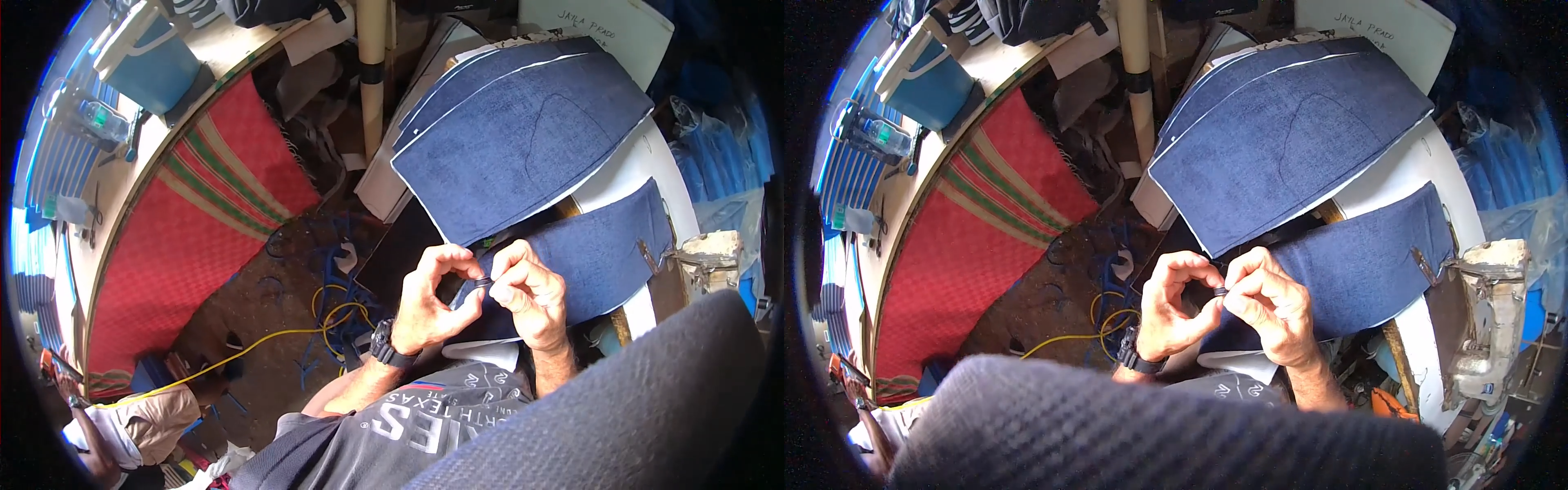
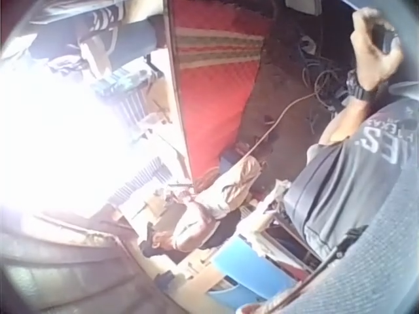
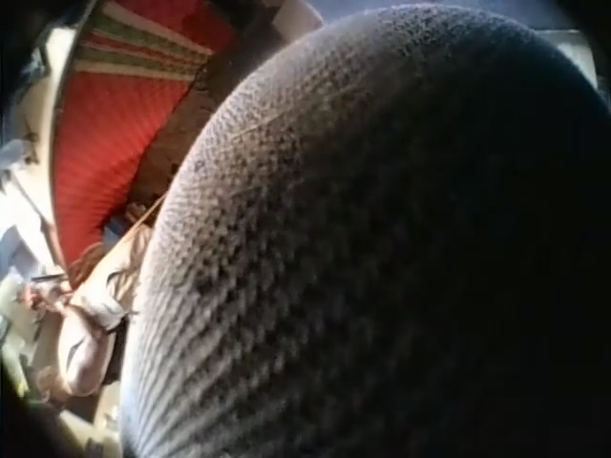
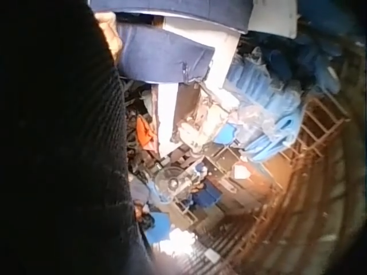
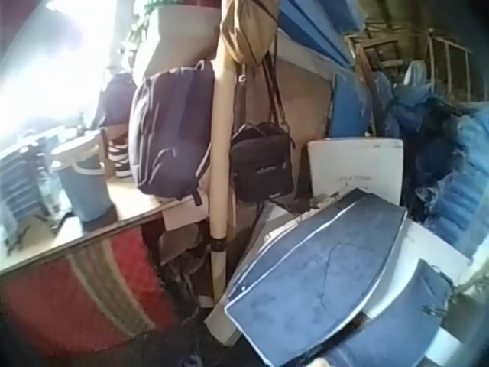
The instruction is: Preparing and manipulating denim upholstery fabric pieces at an industrial sewing machine.
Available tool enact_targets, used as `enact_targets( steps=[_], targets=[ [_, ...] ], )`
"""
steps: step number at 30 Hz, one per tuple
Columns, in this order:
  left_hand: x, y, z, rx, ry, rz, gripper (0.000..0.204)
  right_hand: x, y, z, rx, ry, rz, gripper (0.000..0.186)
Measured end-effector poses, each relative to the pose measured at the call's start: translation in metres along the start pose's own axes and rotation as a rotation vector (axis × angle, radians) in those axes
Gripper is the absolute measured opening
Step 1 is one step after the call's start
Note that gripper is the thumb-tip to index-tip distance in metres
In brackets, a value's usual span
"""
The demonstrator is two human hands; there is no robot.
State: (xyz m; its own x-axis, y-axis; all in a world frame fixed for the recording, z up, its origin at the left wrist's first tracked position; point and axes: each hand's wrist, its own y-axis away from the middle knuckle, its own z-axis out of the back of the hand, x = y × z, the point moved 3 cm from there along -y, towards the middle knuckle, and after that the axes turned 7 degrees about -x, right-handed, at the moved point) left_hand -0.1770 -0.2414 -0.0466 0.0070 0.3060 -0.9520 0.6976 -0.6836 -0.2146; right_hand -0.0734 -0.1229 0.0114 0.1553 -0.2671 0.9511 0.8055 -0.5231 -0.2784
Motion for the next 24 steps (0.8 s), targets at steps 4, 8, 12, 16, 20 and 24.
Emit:
enact_targets(
  steps=[4, 8, 12, 16, 20, 24],
  targets=[
    [0.005, 0.001, -0.001, -0.019, 0.09, 0.029, 0.054, -0.014, 0.005, 0.004, -0.138, -0.499, -0.284, 0.024],
    [0.003, 0.003, -0.003, -0.077, 0.232, 0.056, 0.054, -0.015, 0.002, 0.007, -0.234, -0.488, -0.303, 0.023],
    [0.0, 0.003, -0.003, -0.065, 0.276, 0.058, 0.053, -0.015, -0.001, 0.009, -0.26, -0.352, -0.265, 0.02],
    [-0.001, 0.002, -0.002, -0.06, 0.238, 0.028, 0.053, -0.013, 0.002, 0.016, -0.152, -0.469, -0.375, 0.019],
    [-0.002, 0.0, -0.001, -0.079, 0.27, 0.053, 0.052, -0.019, 0.003, 0.024, -0.149, -0.463, -0.421, 0.016],
    [0.0, 0.002, -0.003, -0.052, 0.274, -0.049, 0.052, -0.013, -0.007, 0.024, -0.045, 0.516, -0.181, 0.01]
  ],
)
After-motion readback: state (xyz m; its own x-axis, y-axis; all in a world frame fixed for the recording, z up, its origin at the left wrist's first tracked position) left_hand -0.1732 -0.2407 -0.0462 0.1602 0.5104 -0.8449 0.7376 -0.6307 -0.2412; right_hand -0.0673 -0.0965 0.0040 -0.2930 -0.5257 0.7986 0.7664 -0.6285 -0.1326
